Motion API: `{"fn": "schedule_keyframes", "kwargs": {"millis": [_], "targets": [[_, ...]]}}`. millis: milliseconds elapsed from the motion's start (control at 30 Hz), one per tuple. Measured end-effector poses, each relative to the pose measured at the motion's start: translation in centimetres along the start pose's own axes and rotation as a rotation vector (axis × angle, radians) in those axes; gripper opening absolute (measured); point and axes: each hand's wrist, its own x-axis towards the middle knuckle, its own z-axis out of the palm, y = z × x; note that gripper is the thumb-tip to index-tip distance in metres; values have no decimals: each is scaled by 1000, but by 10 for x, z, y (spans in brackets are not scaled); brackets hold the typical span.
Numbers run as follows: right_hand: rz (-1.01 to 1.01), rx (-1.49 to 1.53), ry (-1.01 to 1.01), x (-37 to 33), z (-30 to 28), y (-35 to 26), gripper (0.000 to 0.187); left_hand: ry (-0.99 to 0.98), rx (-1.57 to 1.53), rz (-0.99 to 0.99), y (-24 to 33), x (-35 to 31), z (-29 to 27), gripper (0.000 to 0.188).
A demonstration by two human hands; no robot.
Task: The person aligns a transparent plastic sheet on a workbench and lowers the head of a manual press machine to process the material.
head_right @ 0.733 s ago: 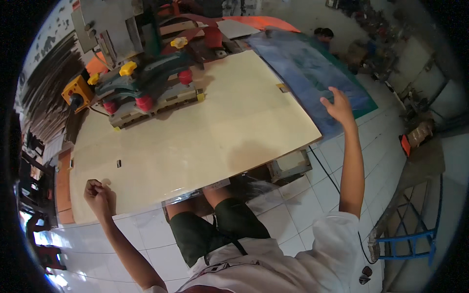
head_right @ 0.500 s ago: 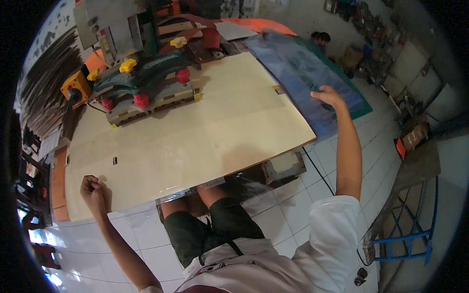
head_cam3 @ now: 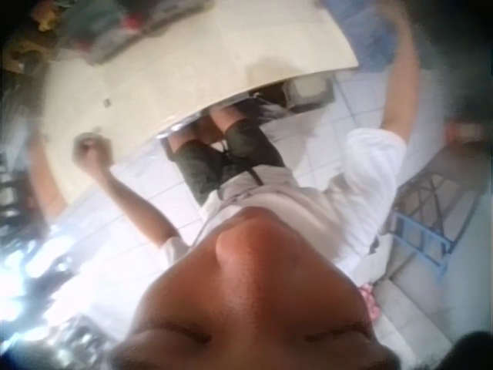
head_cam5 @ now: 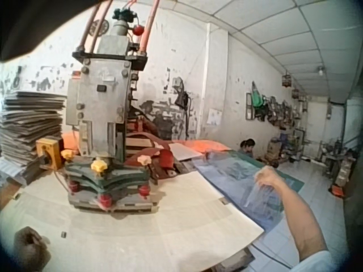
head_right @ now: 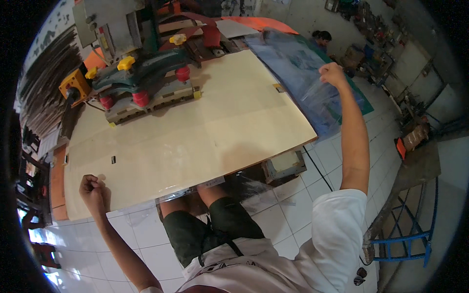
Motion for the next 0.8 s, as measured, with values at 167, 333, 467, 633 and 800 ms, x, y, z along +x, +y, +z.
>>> {"fn": "schedule_keyframes", "kwargs": {"millis": [167, 333, 467, 633, 800], "targets": [[110, -464, 92, -14, -18, 55, 31, -5, 8, 3, 1, -1, -4, 24], [263, -453, 10, -56, 1, 117, 48, -6, -12, 6, -5, 0, -7, 27], [400, -449, 124, -52, 2, 121, 55, 5, 21, 27, -9, 0, -5, 27], [500, -477, 226, -33, 8, 127, 52, 3, 33, 10, -2, 0, -10, 26], [445, -134, 115, 27, -27, 87, 31, 5, 74, 7, -11, -1, -17, 23]]}}
